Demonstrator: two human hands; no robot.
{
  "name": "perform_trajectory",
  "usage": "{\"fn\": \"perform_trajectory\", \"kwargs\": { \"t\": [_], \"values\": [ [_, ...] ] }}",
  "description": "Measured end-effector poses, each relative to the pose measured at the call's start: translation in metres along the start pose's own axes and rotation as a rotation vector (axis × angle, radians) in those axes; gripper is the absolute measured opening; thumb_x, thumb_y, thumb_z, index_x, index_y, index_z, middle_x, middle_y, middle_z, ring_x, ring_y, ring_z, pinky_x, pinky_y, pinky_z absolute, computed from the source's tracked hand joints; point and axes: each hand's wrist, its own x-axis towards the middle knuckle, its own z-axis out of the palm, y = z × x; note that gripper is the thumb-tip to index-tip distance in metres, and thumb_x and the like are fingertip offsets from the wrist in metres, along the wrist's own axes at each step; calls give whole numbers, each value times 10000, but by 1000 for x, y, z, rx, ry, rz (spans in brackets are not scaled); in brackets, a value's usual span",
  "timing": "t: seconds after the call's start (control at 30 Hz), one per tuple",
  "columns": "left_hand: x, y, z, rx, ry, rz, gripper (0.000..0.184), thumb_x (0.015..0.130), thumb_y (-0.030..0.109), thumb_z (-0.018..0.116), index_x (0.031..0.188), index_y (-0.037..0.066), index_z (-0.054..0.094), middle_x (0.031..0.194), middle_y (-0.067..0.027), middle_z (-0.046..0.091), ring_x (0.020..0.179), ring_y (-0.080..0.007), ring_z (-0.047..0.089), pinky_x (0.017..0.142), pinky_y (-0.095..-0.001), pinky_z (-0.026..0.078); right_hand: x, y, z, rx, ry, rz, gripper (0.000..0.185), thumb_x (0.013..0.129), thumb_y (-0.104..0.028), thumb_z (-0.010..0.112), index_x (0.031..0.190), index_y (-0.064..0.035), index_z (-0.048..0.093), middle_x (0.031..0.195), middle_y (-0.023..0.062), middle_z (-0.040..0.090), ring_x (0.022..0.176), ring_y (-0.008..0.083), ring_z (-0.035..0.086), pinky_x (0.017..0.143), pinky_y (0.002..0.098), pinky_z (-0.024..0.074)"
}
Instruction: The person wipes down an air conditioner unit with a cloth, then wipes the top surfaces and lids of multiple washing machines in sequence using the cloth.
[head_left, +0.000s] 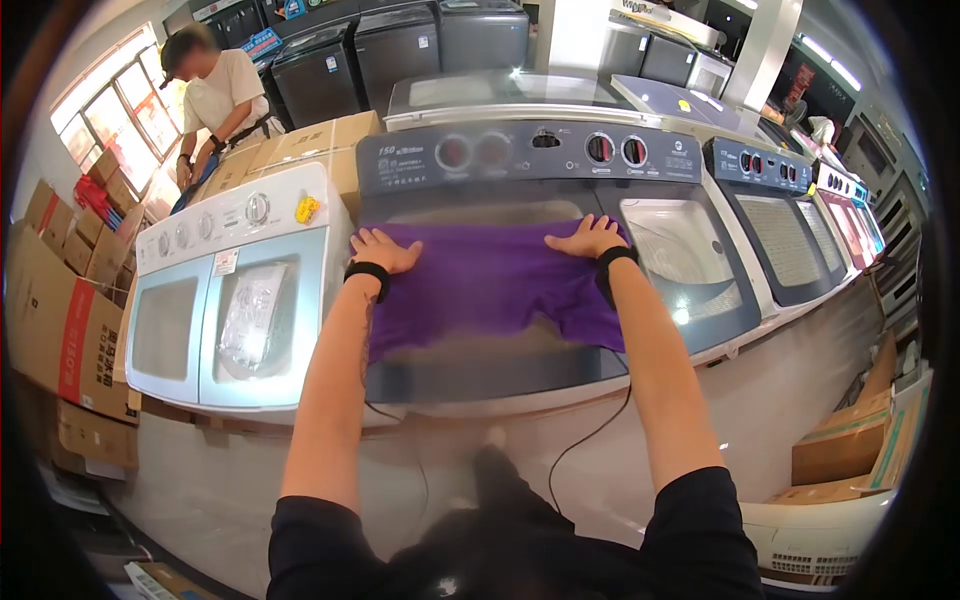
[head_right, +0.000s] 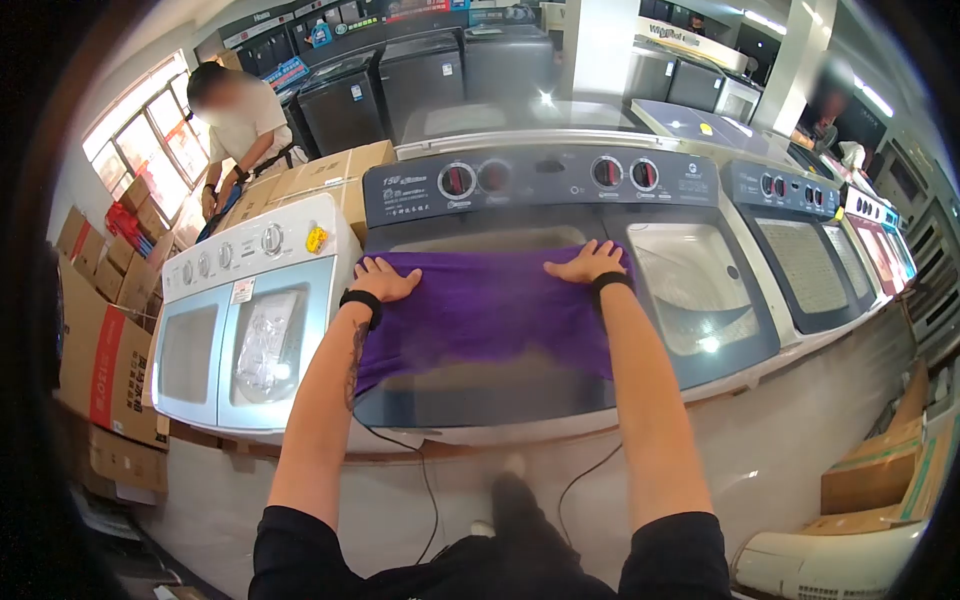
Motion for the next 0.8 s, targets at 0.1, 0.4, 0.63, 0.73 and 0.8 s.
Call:
{"fn": "perform_trajectory", "kwargs": {
  "t": [0.1,0.4,0.63,0.73,0.8],
  "values": [
    [32,5,-12,32,-7,19,1089,771,764,410,1461,-31,128,1527,-244,81,1418,-388,88,1138,-456,156,7,-15,-14,8,29,35,1205,654,-766,571,1484,-39,85,1540,221,20,1428,378,-3,1131,520,110],
    [81,34,-36,41,-42,-61,1201,692,830,443,1456,-42,130,1526,-246,83,1418,-392,75,1138,-468,150,74,-47,-38,34,51,38,1181,683,-767,538,1487,-47,60,1545,207,3,1427,378,-35,1124,540,101],
    [76,21,-11,-73,32,5,1156,730,822,386,1463,-29,109,1520,-272,41,1413,-423,15,1145,-470,86,67,-28,-19,54,143,-105,1124,724,-769,468,1491,-59,55,1551,188,-28,1433,349,-44,1129,528,26],
    [67,12,-4,-33,28,60,1122,755,810,362,1468,-15,96,1528,-253,19,1415,-417,-1,1148,-460,70,48,-10,-14,-6,61,-190,1101,735,-761,454,1494,-75,48,1553,178,-31,1436,334,-44,1130,524,12],
    [49,8,3,-29,14,59,1113,760,808,353,1471,-7,88,1533,-238,14,1420,-400,1,1149,-461,70,29,-1,-4,7,75,-197,1090,740,-760,447,1496,-83,49,1557,161,-25,1436,333,-43,1131,524,20]
  ]
}}
